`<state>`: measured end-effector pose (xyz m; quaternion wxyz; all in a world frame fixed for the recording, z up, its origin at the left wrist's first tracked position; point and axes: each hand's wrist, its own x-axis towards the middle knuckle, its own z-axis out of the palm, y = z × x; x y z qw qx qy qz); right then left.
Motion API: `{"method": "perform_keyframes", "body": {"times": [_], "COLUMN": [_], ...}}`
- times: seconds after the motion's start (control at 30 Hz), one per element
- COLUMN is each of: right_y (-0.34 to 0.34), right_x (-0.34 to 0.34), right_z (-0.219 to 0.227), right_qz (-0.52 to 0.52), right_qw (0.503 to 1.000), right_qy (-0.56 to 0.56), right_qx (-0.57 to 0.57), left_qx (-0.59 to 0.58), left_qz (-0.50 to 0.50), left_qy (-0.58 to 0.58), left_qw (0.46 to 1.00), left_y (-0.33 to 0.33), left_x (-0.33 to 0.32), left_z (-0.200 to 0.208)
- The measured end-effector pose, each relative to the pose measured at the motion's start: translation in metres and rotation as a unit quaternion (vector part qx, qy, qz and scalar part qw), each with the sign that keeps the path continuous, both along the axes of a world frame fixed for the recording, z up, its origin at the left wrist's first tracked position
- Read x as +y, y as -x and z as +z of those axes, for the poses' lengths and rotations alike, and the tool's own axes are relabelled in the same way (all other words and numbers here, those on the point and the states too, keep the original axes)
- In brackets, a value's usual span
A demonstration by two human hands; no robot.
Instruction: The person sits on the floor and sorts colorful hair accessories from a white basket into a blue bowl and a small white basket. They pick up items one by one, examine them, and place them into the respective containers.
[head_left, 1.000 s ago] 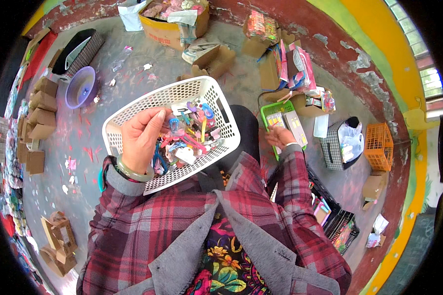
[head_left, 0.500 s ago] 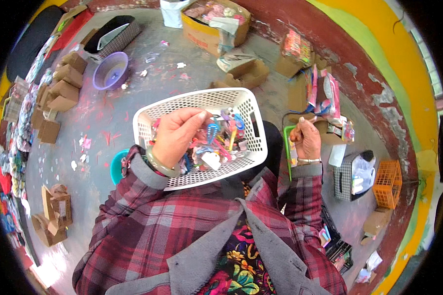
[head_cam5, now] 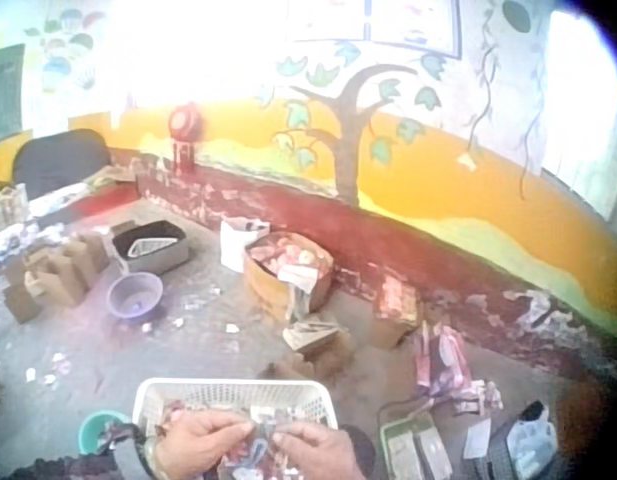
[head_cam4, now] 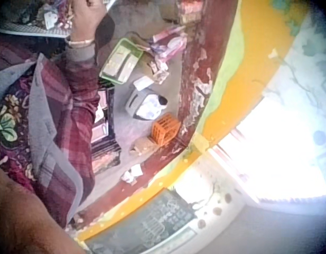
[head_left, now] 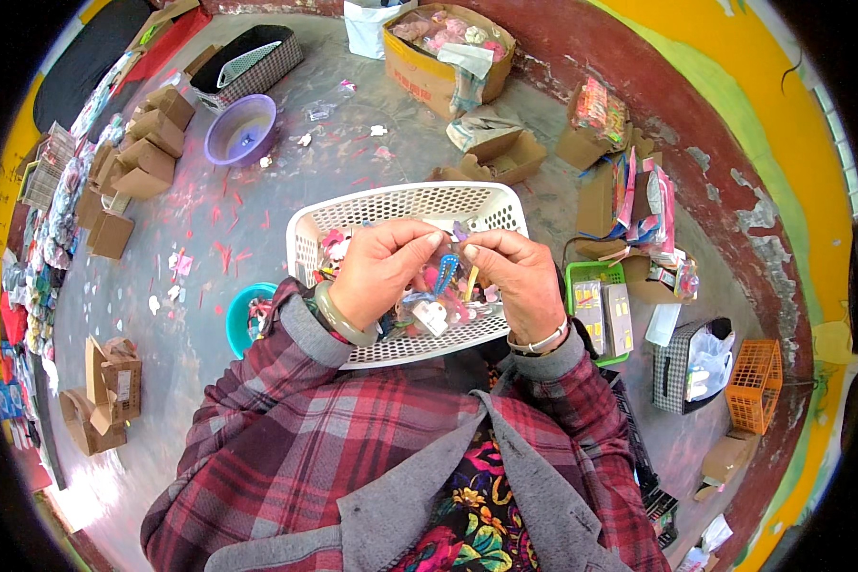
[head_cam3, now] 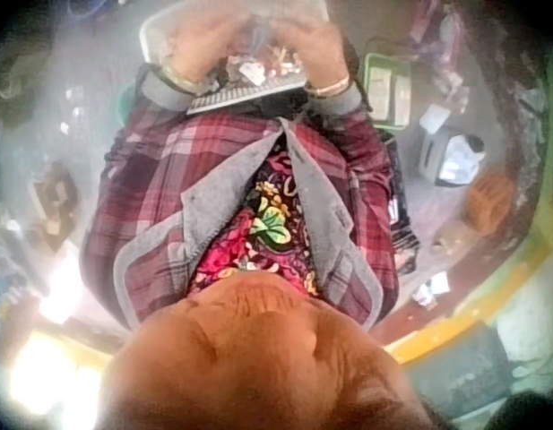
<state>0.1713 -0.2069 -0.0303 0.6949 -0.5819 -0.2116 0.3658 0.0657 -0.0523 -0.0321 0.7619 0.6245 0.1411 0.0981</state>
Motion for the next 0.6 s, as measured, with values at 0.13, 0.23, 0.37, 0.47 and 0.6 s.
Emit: {"method": "perform_keyframes", "body": {"times": [0.13,0.23,0.37,0.47,0.6], "right_y": [-0.001,0.001,0.002,0.004,0.004], "right_x": [-0.002,-0.003,-0.003,-0.003,-0.003], "right_z": [-0.002,-0.003,-0.003,-0.006,-0.009], "right_qz": [0.007,0.010,-0.004,-0.017,-0.013], "right_qw": [1.000,1.000,1.000,1.000,1.000], "right_qy": [-0.004,-0.005,-0.004,-0.008,-0.011], "right_qx": [0.015,0.018,0.018,0.019,0.011], "left_qx": [0.004,0.016,0.026,0.041,0.047], "left_qz": [-0.024,-0.064,-0.060,-0.046,-0.060], "left_qy": [0.017,0.017,0.031,0.028,0.032], "left_qw": [1.000,0.998,0.997,0.998,0.997], "left_y": [-0.001,-0.003,-0.002,-0.003,-0.003], "left_x": [-0.001,0.002,0.002,0.001,0.004], "left_z": [0.003,0.005,0.003,0.002,0.001]}}
